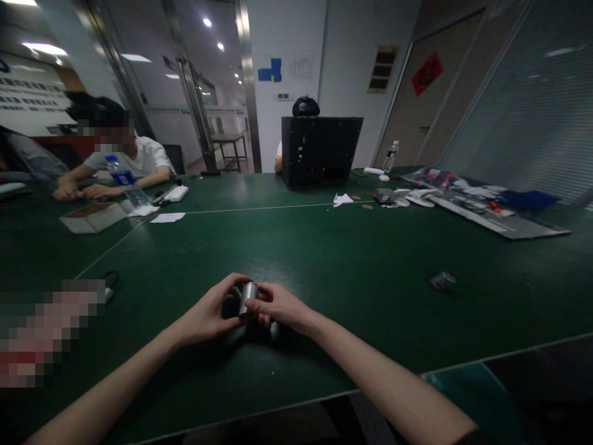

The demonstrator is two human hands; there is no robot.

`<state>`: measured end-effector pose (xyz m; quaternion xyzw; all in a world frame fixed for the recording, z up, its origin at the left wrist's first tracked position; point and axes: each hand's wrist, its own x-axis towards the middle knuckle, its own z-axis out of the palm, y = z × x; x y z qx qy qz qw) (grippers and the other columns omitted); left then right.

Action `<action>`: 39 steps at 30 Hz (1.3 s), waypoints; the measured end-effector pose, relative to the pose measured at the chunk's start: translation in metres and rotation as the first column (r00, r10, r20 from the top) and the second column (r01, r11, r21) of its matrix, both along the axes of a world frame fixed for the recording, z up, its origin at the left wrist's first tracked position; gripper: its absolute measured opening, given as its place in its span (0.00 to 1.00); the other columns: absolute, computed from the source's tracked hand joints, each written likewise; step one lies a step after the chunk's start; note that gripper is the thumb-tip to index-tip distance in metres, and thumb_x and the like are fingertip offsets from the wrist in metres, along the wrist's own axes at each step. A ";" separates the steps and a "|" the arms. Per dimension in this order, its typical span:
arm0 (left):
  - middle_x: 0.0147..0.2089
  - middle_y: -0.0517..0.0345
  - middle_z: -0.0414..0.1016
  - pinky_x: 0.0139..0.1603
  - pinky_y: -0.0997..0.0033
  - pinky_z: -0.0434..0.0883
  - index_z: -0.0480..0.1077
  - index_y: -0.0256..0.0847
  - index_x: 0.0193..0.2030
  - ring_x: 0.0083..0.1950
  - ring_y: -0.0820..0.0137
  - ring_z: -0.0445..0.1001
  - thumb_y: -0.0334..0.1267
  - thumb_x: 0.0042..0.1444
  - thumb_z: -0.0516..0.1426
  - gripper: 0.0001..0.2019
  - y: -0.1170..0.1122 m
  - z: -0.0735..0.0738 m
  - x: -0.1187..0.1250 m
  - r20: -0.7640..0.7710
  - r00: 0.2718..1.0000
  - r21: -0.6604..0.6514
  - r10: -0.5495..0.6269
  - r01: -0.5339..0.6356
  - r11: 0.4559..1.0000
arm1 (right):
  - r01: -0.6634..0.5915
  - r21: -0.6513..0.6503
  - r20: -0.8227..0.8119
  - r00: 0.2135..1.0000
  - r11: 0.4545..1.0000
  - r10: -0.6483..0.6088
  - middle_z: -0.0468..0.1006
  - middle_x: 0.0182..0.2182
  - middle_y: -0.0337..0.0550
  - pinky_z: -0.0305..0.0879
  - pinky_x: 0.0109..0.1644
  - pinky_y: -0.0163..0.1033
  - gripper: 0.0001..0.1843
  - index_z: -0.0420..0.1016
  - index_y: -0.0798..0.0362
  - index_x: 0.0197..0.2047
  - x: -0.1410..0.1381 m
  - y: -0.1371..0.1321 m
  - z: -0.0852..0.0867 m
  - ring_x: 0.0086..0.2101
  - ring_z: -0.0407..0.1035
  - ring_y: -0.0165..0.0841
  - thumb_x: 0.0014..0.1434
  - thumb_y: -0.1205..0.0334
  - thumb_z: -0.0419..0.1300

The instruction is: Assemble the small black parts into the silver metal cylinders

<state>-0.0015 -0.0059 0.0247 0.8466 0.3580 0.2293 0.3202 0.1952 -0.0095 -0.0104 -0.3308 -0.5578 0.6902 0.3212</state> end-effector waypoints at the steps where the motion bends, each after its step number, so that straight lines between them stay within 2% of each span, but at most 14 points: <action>1: 0.50 0.52 0.67 0.48 0.59 0.69 0.59 0.42 0.53 0.47 0.62 0.69 0.36 0.49 0.61 0.25 0.000 0.000 0.000 0.004 1.000 0.006 -0.002 0.002 1.000 | -0.010 -0.003 -0.008 1.000 1.000 0.010 0.71 0.30 0.38 0.62 0.25 0.27 0.30 0.67 0.57 0.49 0.001 0.000 0.000 0.22 0.63 0.20 0.48 0.48 0.66; 9: 0.51 0.52 0.66 0.50 0.59 0.68 0.59 0.42 0.53 0.50 0.61 0.68 0.34 0.48 0.61 0.25 0.001 -0.004 -0.002 0.008 1.000 0.024 -0.012 0.012 1.000 | -0.040 -0.022 -0.052 0.998 0.999 0.038 0.73 0.32 0.40 0.63 0.26 0.28 0.29 0.67 0.56 0.52 0.003 0.003 -0.006 0.26 0.68 0.24 0.49 0.54 0.66; 15: 0.51 0.52 0.65 0.49 0.60 0.69 0.59 0.43 0.53 0.48 0.62 0.68 0.34 0.48 0.60 0.26 0.000 -0.002 -0.001 0.000 1.000 0.007 -0.008 0.008 1.000 | 0.013 -0.049 -0.055 0.998 0.999 -0.015 0.73 0.31 0.38 0.61 0.25 0.27 0.29 0.66 0.56 0.51 0.003 0.002 -0.004 0.23 0.64 0.22 0.48 0.57 0.67; 21: 0.52 0.51 0.65 0.49 0.58 0.69 0.59 0.43 0.54 0.47 0.61 0.69 0.36 0.47 0.61 0.27 -0.001 0.002 0.000 -0.014 1.000 -0.033 -0.009 0.009 0.999 | 0.048 -0.046 -0.021 0.999 0.998 -0.049 0.72 0.29 0.37 0.57 0.23 0.27 0.30 0.66 0.57 0.50 0.002 0.000 -0.003 0.21 0.60 0.20 0.46 0.53 0.68; 27: 0.52 0.52 0.65 0.50 0.58 0.69 0.59 0.43 0.54 0.50 0.60 0.68 0.39 0.46 0.64 0.28 -0.002 0.005 0.001 0.015 1.000 -0.060 -0.012 0.013 0.998 | 0.042 0.008 0.048 0.998 0.999 -0.042 0.69 0.29 0.37 0.56 0.23 0.27 0.30 0.68 0.57 0.48 0.001 0.000 -0.003 0.22 0.60 0.21 0.45 0.51 0.69; 32: 0.53 0.52 0.65 0.52 0.55 0.68 0.59 0.44 0.53 0.51 0.60 0.67 0.36 0.46 0.63 0.27 -0.001 0.004 0.002 0.006 1.000 -0.054 -0.016 0.016 0.998 | 0.072 0.076 0.095 0.992 0.995 -0.079 0.70 0.31 0.38 0.59 0.23 0.27 0.30 0.67 0.56 0.47 0.001 0.002 -0.008 0.23 0.62 0.22 0.43 0.53 0.70; 39: 0.53 0.52 0.63 0.51 0.58 0.67 0.57 0.45 0.54 0.52 0.61 0.66 0.31 0.47 0.60 0.27 -0.002 0.004 0.001 0.037 0.997 0.034 -0.061 0.059 0.998 | 0.062 0.098 0.042 0.997 0.993 -0.067 0.71 0.35 0.40 0.60 0.24 0.28 0.30 0.66 0.54 0.48 0.003 0.002 -0.002 0.26 0.64 0.24 0.43 0.55 0.70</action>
